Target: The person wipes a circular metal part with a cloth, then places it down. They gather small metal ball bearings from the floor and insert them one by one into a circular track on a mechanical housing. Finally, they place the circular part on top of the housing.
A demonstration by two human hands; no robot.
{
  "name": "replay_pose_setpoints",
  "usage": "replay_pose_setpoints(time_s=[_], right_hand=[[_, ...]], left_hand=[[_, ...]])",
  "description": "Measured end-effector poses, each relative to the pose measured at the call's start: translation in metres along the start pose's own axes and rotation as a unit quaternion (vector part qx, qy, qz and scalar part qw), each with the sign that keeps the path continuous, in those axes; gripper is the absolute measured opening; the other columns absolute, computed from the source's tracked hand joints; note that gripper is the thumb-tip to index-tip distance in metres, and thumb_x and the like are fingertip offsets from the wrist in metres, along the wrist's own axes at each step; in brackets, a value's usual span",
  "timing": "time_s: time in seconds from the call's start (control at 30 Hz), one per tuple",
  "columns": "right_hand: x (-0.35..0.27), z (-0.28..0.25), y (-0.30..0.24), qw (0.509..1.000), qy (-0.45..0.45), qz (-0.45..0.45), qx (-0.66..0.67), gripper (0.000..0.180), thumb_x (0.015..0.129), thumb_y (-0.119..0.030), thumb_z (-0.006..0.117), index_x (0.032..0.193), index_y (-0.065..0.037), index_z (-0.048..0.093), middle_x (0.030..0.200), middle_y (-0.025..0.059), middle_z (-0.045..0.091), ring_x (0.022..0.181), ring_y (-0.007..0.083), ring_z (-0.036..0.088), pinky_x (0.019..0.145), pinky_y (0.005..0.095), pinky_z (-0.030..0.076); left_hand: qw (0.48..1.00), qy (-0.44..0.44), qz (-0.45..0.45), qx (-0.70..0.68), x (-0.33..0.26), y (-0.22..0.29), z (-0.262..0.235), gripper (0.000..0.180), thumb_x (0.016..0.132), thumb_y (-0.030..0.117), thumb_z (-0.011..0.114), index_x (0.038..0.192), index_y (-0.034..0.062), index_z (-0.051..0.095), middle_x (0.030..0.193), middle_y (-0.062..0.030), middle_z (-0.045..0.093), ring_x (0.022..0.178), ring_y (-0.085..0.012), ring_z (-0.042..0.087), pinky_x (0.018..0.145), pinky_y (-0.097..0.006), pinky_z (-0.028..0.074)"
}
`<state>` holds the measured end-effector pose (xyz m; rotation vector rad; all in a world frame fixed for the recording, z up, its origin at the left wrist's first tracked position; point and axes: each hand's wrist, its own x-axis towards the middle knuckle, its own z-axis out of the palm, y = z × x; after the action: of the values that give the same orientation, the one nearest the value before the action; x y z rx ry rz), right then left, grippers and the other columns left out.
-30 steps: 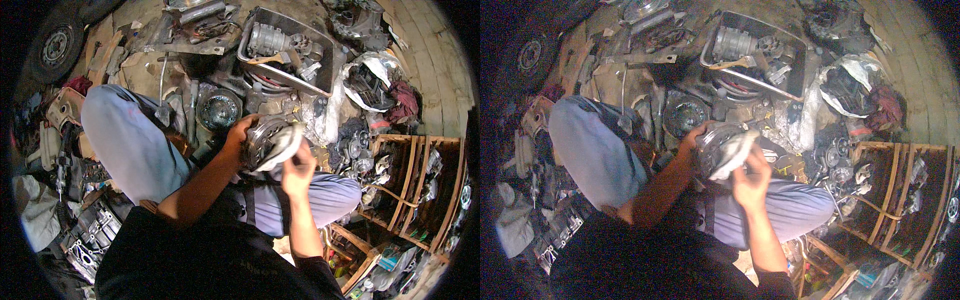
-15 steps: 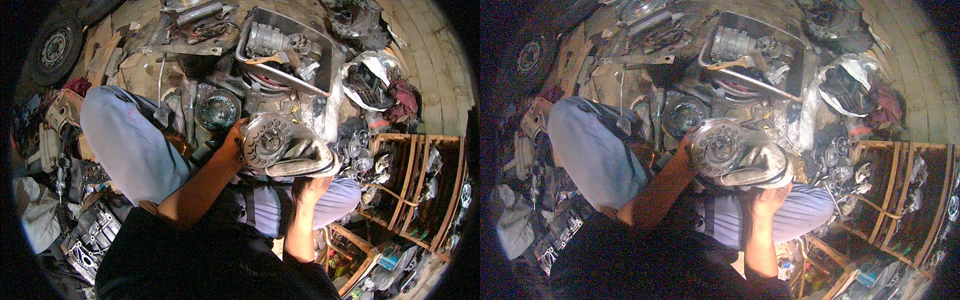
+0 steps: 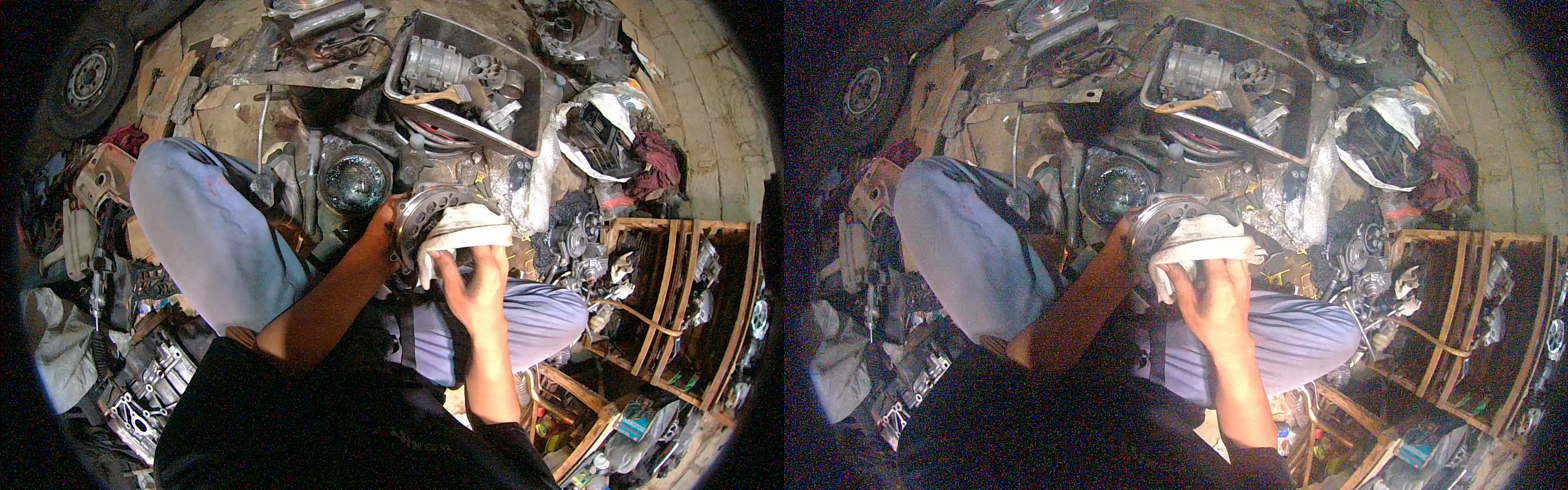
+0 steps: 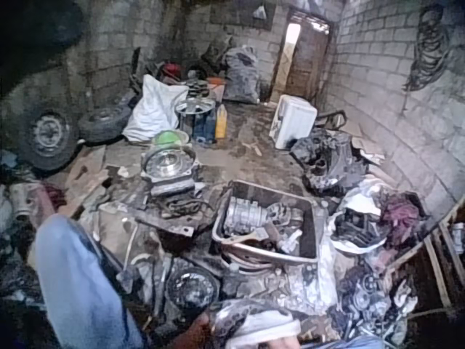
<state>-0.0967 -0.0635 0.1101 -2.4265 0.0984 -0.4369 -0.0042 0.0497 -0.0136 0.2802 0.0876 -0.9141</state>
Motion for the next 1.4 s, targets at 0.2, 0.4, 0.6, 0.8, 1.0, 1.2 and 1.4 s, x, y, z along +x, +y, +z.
replay_pose_setpoints(time_s=[0.2,0.4,0.6,0.8,1.0,1.2,1.4], right_hand=[[0.002,0.011,-0.003,0.997,-0.022,-0.023,-0.072,0.04,0.079,-0.018,0.079,0.113,-0.002,0.065,0.116,0.024,0.06,0.108,0.0442,0.056,0.091,0.0517,0.044],[0.0,0.015,0.006,0.992,-0.071,-0.09,-0.052,0.03,0.08,-0.013,0.076,0.108,-0.005,0.069,0.115,0.023,0.06,0.111,0.0436,0.054,0.096,0.0528,0.041],[-0.001,0.012,0.0,0.998,-0.037,-0.015,-0.056,0.025,0.083,-0.009,0.073,0.104,0.002,0.067,0.107,0.0237,0.062,0.103,0.0433,0.057,0.092,0.0487,0.044],[0.001,0.015,-0.004,0.993,-0.039,0.061,-0.091,0.027,0.086,-0.014,0.07,0.101,0.007,0.062,0.101,0.0272,0.058,0.093,0.0458,0.059,0.081,0.0495,0.048],[0.004,0.006,0.007,0.993,-0.091,-0.056,-0.048,0.03,0.079,-0.008,0.072,0.108,-0.001,0.067,0.109,0.02,0.059,0.105,0.0403,0.055,0.091,0.0491,0.045],[0.006,0.007,-0.001,0.996,-0.078,0.034,-0.007,0.02,0.083,-0.005,0.07,0.101,0.003,0.065,0.104,0.0229,0.062,0.097,0.043,0.059,0.086,0.0462,0.048],[0.008,0.004,-0.006,0.99,-0.056,0.125,-0.01,0.023,0.089,-0.013,0.068,0.102,0.005,0.063,0.096,0.0274,0.062,0.091,0.0474,0.061,0.079,0.0497,0.048]], left_hand=[[0.994,0.055,0.01,0.089,0.001,-0.007,-0.007,0.035,0.097,0.027,0.052,0.115,0.0006,0.066,0.106,-0.0139,0.071,0.09,-0.0227,0.07,0.08,-0.034,0.057],[0.995,0.016,0.009,0.096,-0.004,-0.004,-0.013,0.036,0.098,0.029,0.048,0.113,0.0029,0.067,0.105,-0.0139,0.072,0.091,-0.0223,0.07,0.078,-0.035,0.058],[0.985,0.113,-0.018,0.132,-0.014,0.006,0.033,0.035,0.098,0.027,0.048,0.112,0.0021,0.068,0.102,-0.0131,0.072,0.088,-0.0238,0.07,0.079,-0.037,0.057],[0.99,0.033,0.072,0.113,-0.015,-0.009,0.026,0.037,0.098,0.026,0.048,0.12,0.0002,0.063,0.11,-0.0132,0.07,0.099,-0.0218,0.068,0.087,-0.036,0.055],[0.984,-0.027,0.046,0.17,-0.008,-0.011,-0.016,0.041,0.099,0.019,0.048,0.133,-0.0023,0.052,0.127,-0.0167,0.063,0.113,-0.0243,0.063,0.099,-0.037,0.051],[0.995,0.048,0.001,0.089,-0.001,-0.016,-0.007,0.037,0.097,0.026,0.052,0.122,0.0009,0.062,0.11,-0.0125,0.07,0.096,-0.02,0.068,0.083,-0.033,0.055],[0.971,0.093,0.009,0.222,-0.011,-0.004,0.022,0.032,0.092,0.022,0.057,0.116,0.0017,0.065,0.103,-0.0125,0.07,0.088,-0.0225,0.068,0.077,-0.036,0.055]])
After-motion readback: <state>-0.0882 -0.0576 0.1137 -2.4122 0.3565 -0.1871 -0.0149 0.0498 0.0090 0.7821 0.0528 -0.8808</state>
